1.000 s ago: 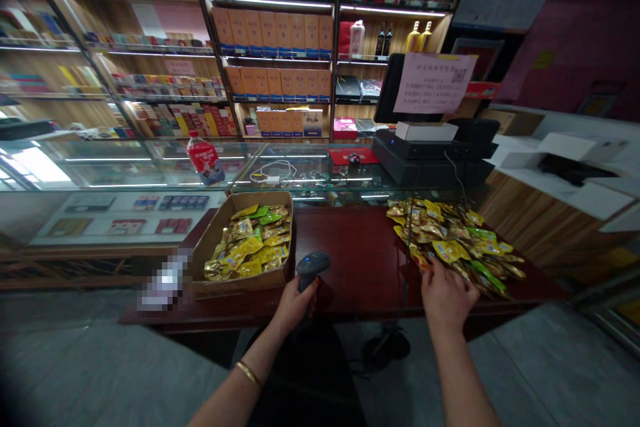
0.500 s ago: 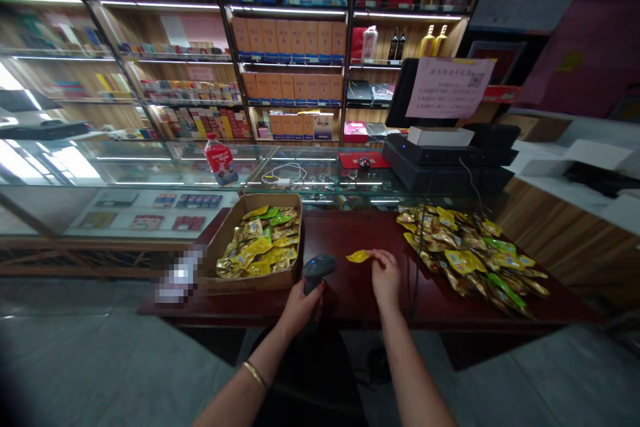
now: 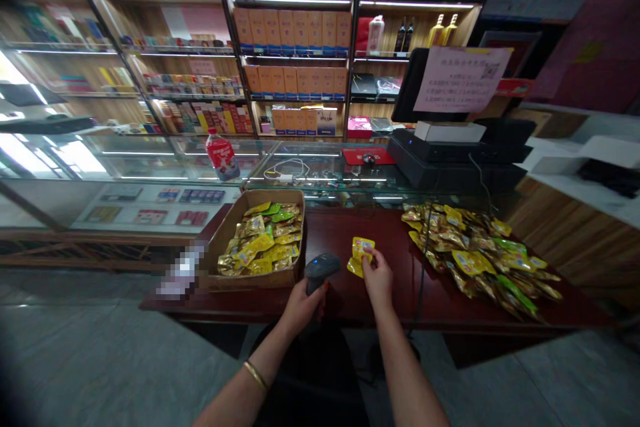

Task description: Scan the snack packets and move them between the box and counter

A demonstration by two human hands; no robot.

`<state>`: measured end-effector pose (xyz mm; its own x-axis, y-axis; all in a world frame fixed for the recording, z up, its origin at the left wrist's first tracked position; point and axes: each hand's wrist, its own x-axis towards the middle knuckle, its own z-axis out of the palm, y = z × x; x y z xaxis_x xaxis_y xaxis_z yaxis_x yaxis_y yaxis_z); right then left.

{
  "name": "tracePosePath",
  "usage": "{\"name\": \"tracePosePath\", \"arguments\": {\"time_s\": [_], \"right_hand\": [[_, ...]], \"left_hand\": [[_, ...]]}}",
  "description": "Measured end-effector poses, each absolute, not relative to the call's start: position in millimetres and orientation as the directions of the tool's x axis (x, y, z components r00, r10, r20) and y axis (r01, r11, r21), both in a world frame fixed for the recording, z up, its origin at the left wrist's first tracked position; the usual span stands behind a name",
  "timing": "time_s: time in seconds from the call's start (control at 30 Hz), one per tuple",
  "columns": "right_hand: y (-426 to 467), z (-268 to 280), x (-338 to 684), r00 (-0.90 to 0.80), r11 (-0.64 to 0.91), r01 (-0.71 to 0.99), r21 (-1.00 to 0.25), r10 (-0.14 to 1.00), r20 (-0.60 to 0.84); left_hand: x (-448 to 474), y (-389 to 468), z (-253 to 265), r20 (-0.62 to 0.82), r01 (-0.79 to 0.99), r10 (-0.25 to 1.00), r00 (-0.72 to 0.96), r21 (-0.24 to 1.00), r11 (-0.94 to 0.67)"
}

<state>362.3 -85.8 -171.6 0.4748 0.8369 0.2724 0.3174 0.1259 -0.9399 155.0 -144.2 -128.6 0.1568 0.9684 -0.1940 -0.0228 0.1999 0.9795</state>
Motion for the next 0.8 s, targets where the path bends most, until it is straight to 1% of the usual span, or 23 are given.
{"name": "tracePosePath", "arguments": {"time_s": [0.13, 0.3, 0.5, 0.67, 0.8], "right_hand": [[-96, -159, 353, 0.48, 0.182, 0.356, -0.917, 0.806, 0.346], [-110, -146, 345, 0.493, 0.131, 0.445, -0.886, 0.79, 0.365], [-113, -141, 343, 0.506, 0.077, 0.486, -0.871, 0.787, 0.352], [-111, -146, 345, 0.483, 0.112, 0.486, -0.867, 0.793, 0.373], [-107, -147, 348, 0.479, 0.175, 0.419, -0.891, 0.791, 0.381]], "left_hand": [[150, -146, -127, -0.178, -0.077, 0.968, 0.177, 0.978, 0.194], [147, -149, -123, -0.162, -0.105, 0.968, 0.189, 0.977, 0.184], [148, -150, -122, -0.127, -0.094, 0.968, 0.217, 0.984, 0.15], [149, -151, -122, -0.129, -0.086, 0.972, 0.196, 0.985, 0.148], [153, -149, -126, -0.151, -0.096, 0.973, 0.175, 0.981, 0.17]]}}
